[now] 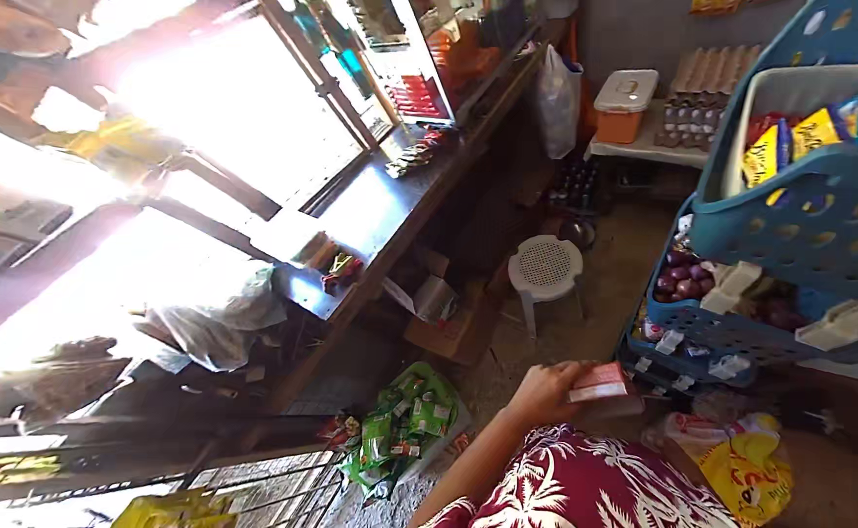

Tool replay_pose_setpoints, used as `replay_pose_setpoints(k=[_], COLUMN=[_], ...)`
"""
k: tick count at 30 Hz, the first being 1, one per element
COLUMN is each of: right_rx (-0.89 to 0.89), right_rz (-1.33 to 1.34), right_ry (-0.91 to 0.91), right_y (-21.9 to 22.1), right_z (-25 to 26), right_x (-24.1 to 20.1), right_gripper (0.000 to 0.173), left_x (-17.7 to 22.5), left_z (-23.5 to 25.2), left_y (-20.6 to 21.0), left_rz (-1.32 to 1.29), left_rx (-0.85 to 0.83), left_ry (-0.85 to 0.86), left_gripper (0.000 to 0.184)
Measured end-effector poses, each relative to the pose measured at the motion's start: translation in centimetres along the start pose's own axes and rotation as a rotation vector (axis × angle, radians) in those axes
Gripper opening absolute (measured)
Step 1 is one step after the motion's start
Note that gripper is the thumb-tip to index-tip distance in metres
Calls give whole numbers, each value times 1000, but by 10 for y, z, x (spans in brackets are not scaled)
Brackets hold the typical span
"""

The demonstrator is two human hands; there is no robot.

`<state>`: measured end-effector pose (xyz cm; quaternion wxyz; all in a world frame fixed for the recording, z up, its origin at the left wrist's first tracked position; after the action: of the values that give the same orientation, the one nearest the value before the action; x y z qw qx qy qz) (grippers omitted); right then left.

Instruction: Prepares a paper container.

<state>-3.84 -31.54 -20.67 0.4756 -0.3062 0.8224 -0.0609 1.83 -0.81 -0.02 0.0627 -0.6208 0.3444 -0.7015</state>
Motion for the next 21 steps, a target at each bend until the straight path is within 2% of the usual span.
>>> replay_pose_setpoints(k=[1,3,6,8,11,13,18,21], right_rx=[-23,-49,-81,-98,-112,-169,-438,-437], right_rz=[35,80,68,13,-21,-30,-275,-369], right_ry=[17,14,29,42,80,71,49,-15], right_y=[-5,-7,2,17,48,68,93,91], right_z=[-3,4,29,56,107,134,190,240], right_x=[-32,-66,-95,-99,-119,-153,-288,-355], right_gripper=[46,46,42,41,40,41,42,43], left_x=[-8,-22,-47,-71,-103,-118,-144,-150], left_z=[-5,-13,-27,-40,-55,-67,-92,-101], left_y=[-15,-49,-103,-136,-187,-213,-255,-268], left_rz=[3,-12,-52,-65,-44,-43,-98,-188], left_rx=[91,296,598,734,827,858,1014,1102], left_ry=[-20,-56,-57,-23,29,40,9,-34], left_gripper=[60,60,59,55,52,52,46,46])
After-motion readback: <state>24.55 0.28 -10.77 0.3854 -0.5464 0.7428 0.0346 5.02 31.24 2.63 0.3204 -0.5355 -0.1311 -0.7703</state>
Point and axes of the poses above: each hand's wrist, its own z-axis towards the middle knuckle, its own y-axis out of the palm, x = y × z, the point moved 2 cm from there along z, towards the middle knuckle, and after that the axes turned 15 degrees about -z, right-handed, at the moved point
